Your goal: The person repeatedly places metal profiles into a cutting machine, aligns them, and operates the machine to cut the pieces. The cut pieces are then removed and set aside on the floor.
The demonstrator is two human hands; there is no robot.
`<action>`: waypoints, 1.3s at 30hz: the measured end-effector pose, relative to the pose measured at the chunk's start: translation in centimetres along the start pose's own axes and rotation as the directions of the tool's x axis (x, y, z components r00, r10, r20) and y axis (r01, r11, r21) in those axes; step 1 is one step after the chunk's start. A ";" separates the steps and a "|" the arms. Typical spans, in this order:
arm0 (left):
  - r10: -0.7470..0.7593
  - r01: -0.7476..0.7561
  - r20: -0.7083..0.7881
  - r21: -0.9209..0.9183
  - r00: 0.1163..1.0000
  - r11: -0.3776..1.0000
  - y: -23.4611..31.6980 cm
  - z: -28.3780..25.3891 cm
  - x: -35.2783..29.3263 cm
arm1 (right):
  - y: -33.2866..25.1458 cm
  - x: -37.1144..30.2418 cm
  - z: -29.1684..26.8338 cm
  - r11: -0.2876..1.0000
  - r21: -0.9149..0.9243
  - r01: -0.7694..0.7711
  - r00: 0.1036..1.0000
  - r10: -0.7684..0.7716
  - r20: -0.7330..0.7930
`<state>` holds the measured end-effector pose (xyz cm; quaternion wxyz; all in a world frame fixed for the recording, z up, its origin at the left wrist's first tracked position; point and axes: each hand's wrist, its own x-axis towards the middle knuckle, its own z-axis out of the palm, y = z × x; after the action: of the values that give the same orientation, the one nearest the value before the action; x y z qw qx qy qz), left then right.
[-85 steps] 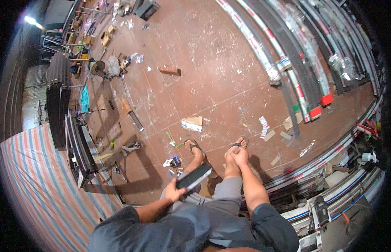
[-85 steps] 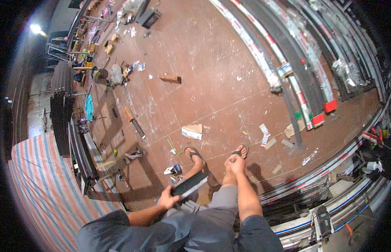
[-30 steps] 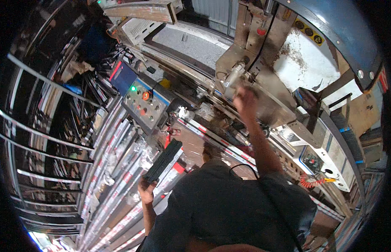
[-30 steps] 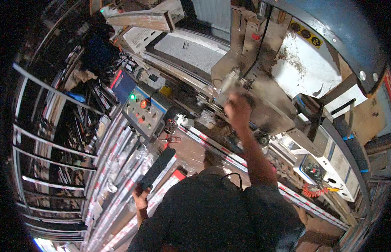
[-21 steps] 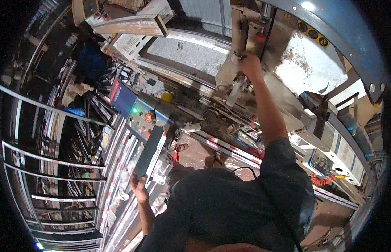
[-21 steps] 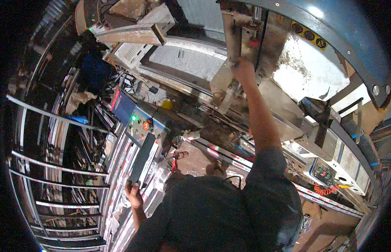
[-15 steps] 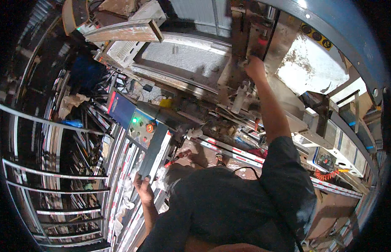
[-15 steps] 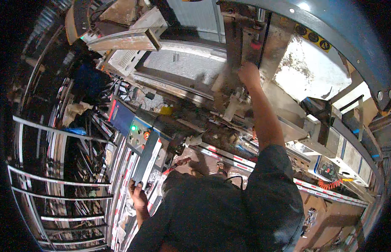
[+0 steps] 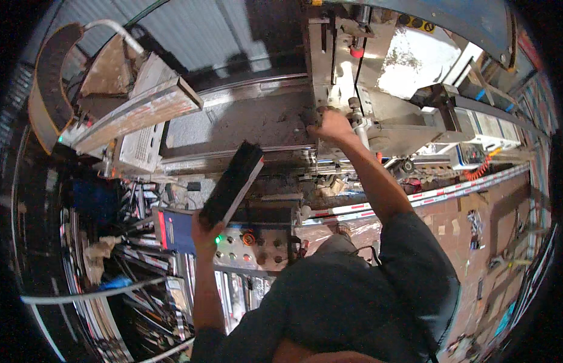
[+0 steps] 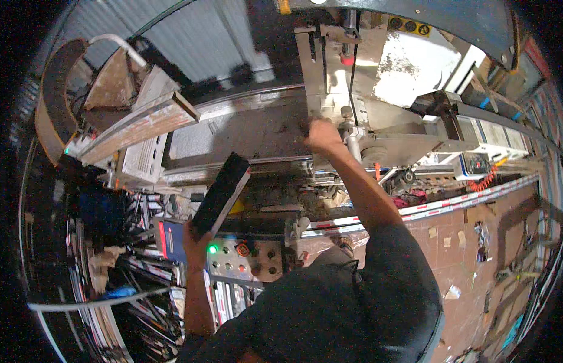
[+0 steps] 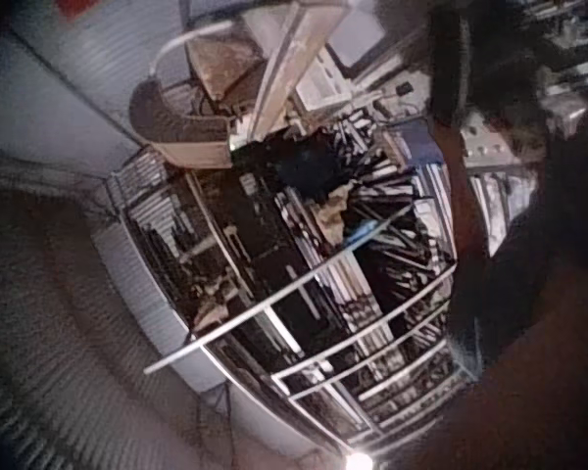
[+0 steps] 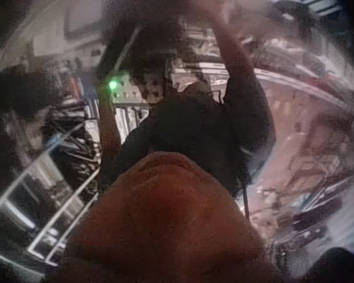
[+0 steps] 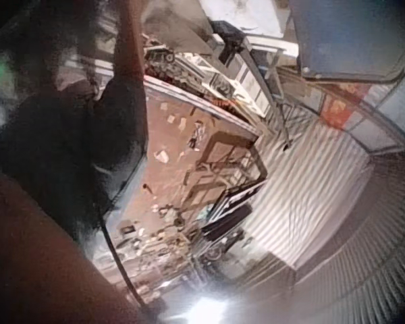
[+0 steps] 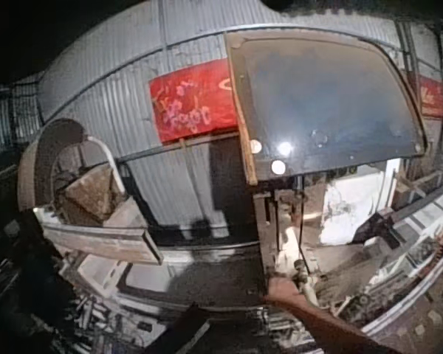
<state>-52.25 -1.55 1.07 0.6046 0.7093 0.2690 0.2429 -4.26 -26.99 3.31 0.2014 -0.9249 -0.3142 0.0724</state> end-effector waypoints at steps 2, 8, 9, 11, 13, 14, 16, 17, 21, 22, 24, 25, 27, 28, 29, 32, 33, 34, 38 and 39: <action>0.065 -0.058 0.180 -0.041 0.982 0.997 1.4 -0.1 6.8 | 1.0 1.0 2.9 0.983 -0.177 -0.047 0.997 0.035 -0.069; 0.094 -0.148 0.392 0.108 0.915 0.983 1.4 3.9 20.3 | -1.2 -2.8 -5.6 0.993 0.114 -0.040 0.985 0.059 -0.164; 0.081 -0.124 0.410 0.080 0.909 0.989 1.9 6.2 21.9 | 2.4 -1.3 -5.5 0.987 0.144 -0.071 0.967 0.104 -0.231; 0.056 -0.115 0.457 0.103 0.888 0.988 2.7 9.7 24.3 | 7.5 1.9 -5.7 0.974 0.157 -0.163 0.953 0.197 -0.231; 0.049 -0.165 0.513 0.182 0.857 0.969 3.3 12.2 26.3 | 9.6 4.4 -6.5 0.955 0.096 -0.280 0.949 0.290 -0.122; 0.066 -0.178 0.517 0.170 0.853 0.969 3.2 13.3 27.2 | 10.1 5.8 -6.3 0.953 0.068 -0.295 0.946 0.302 -0.120; 0.083 -0.190 0.527 0.154 0.846 0.970 0.9 14.8 28.7 | 9.9 8.1 -4.6 0.943 0.014 -0.331 0.938 0.331 -0.099; 0.097 -0.205 0.540 0.143 0.836 0.968 -0.3 15.2 29.5 | 9.8 9.4 -4.3 0.932 -0.028 -0.362 0.931 0.360 -0.056; 0.073 -0.147 0.561 0.089 0.824 0.985 -2.3 16.7 31.3 | 9.6 11.9 -2.6 0.919 -0.152 -0.363 0.931 0.365 -0.012; 0.044 -0.104 0.565 0.075 0.824 0.992 -1.9 17.5 31.3 | 10.2 12.1 -2.5 0.916 -0.143 -0.376 0.926 0.378 -0.014; 0.117 -0.182 0.613 0.044 0.781 0.982 -1.5 19.1 32.1 | 11.3 12.4 -2.1 0.909 -0.124 -0.397 0.917 0.398 -0.020; 0.154 -0.221 0.635 0.027 0.757 0.975 -1.3 19.8 32.6 | 11.8 12.6 -2.0 0.907 -0.107 -0.407 0.913 0.405 -0.044; 0.104 -0.173 0.656 0.042 0.748 0.984 -1.1 21.0 33.4 | 12.7 12.8 -2.3 0.902 -0.077 -0.424 0.904 0.417 -0.096; 0.081 -0.149 0.664 0.047 0.743 0.988 -1.0 21.8 33.8 | 13.4 12.7 -2.9 0.903 -0.074 -0.424 0.904 0.416 -0.101; 0.092 -0.167 0.657 0.052 0.748 0.985 -1.3 22.7 34.1 | 14.3 12.2 -3.5 0.903 -0.072 -0.424 0.904 0.415 -0.105; 0.151 -0.274 0.637 0.099 0.756 0.956 -1.9 25.2 35.9 | 18.3 11.3 -4.6 0.907 -0.027 -0.420 0.892 0.407 -0.197; 0.180 -0.335 0.629 0.136 0.756 0.932 -1.6 26.1 36.6 | 19.2 10.8 -4.6 0.909 0.014 -0.416 0.893 0.411 -0.183; 0.210 -0.393 0.623 0.171 0.754 0.903 -1.3 27.0 37.2 | 20.0 10.4 -4.7 0.909 0.055 -0.412 0.894 0.416 -0.169; 0.183 -0.311 0.629 0.100 0.756 0.945 -3.1 27.2 40.3 | 19.2 10.2 -3.8 0.911 -0.005 -0.413 0.888 0.401 -0.225; 0.199 -0.328 0.635 0.091 0.747 0.940 -3.3 27.4 41.3 | 19.5 10.4 -3.3 0.916 -0.005 -0.400 0.891 0.388 -0.235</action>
<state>-3.69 6.85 -5.53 0.5454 0.8361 -0.0239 0.0533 15.59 -35.82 -1.89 0.1926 -0.9765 -0.0967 -0.0038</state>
